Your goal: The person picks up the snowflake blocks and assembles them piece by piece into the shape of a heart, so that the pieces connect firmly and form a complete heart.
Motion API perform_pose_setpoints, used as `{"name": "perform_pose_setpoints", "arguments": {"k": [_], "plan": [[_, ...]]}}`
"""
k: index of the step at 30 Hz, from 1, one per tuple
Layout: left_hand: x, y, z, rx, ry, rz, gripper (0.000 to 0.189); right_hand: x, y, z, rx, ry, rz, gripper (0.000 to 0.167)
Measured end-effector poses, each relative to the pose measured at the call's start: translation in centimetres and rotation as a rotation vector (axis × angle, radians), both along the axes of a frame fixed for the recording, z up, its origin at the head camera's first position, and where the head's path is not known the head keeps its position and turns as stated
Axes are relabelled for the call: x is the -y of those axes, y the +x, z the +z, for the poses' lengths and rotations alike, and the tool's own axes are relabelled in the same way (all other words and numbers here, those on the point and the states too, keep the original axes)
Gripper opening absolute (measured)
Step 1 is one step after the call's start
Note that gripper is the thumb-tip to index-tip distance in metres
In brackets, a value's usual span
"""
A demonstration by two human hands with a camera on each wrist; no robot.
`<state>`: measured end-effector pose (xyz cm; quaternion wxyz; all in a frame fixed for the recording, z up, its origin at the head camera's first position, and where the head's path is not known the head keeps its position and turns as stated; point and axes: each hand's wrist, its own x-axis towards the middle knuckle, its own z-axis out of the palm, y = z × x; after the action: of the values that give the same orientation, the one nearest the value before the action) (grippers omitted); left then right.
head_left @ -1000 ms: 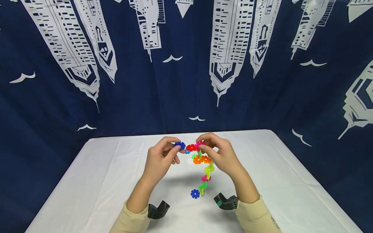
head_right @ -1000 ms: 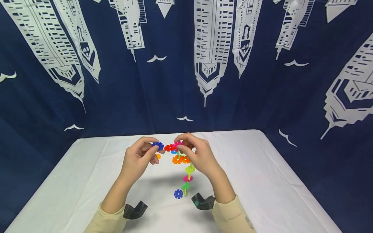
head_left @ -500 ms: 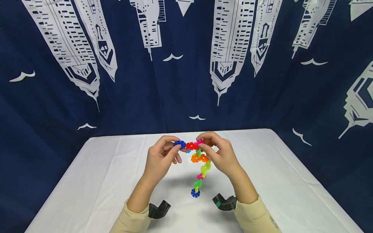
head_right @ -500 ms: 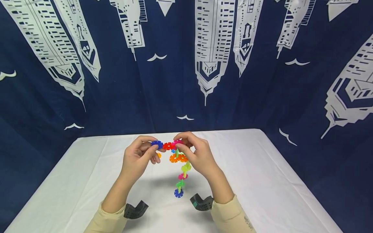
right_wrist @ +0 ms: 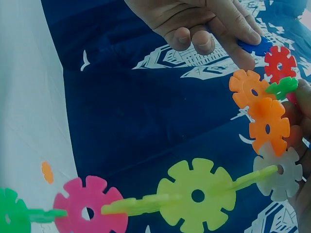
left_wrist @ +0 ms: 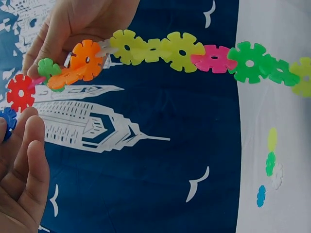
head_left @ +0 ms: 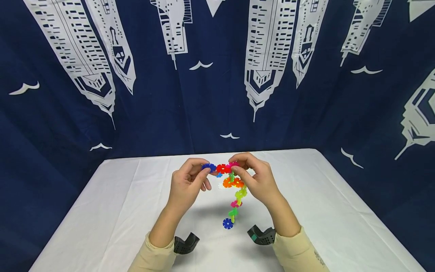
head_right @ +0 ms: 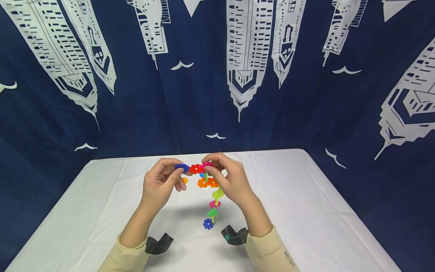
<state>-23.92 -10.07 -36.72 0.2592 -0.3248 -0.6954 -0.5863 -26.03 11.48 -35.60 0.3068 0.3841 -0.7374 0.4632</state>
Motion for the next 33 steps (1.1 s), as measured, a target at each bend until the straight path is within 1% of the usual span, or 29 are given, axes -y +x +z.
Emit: {"name": "perform_pose_setpoints", "arguments": {"k": [3, 5, 10, 13, 17, 20, 22, 25, 26, 30, 33], "plan": [[0.0, 0.0, 0.0, -0.012, 0.004, 0.009, 0.019, 0.0, 0.1, 0.1, -0.008, 0.011, 0.017, 0.027], [0.0, 0.0, -0.1, -0.034, 0.005, 0.01, 0.019, 0.0, 0.1, 0.1, -0.028, 0.018, 0.03, 0.028], [0.0, -0.1, 0.0, -0.111, 0.01, 0.006, 0.021, 0.0, 0.4, 0.5, -0.058, 0.03, 0.026, 0.029], [0.0, -0.1, 0.0, -0.154, 0.019, -0.009, 0.018, 0.0, 0.8, 0.8, -0.053, 0.037, 0.02, 0.028], [0.0, -0.1, -0.1, -0.22, 0.034, -0.016, 0.013, 0.0, 1.0, 1.0, -0.083, 0.036, 0.02, 0.029], [0.0, -0.1, 0.0, -0.257, 0.048, -0.013, 0.015, 0.0, 1.2, 1.1, -0.113, 0.031, 0.014, 0.03], [0.0, -0.1, 0.0, -0.272, 0.058, -0.017, 0.019, 0.0, 1.3, 1.2, -0.133, 0.029, 0.011, 0.026], [0.0, -0.1, 0.1, -0.285, 0.07, -0.03, 0.022, 0.1, 1.3, 1.3, -0.168, 0.023, 0.013, 0.016], [0.0, -0.1, 0.1, -0.288, 0.073, -0.033, 0.022, 0.1, 1.3, 1.3, -0.181, 0.019, 0.015, 0.015], [-0.1, -0.1, 0.2, -0.301, 0.078, -0.04, 0.024, 0.2, 1.3, 1.3, -0.228, 0.005, 0.016, 0.022], [-0.1, -0.1, 0.2, -0.313, 0.076, -0.04, 0.026, 0.2, 1.3, 1.4, -0.246, 0.001, 0.013, 0.023]]}}
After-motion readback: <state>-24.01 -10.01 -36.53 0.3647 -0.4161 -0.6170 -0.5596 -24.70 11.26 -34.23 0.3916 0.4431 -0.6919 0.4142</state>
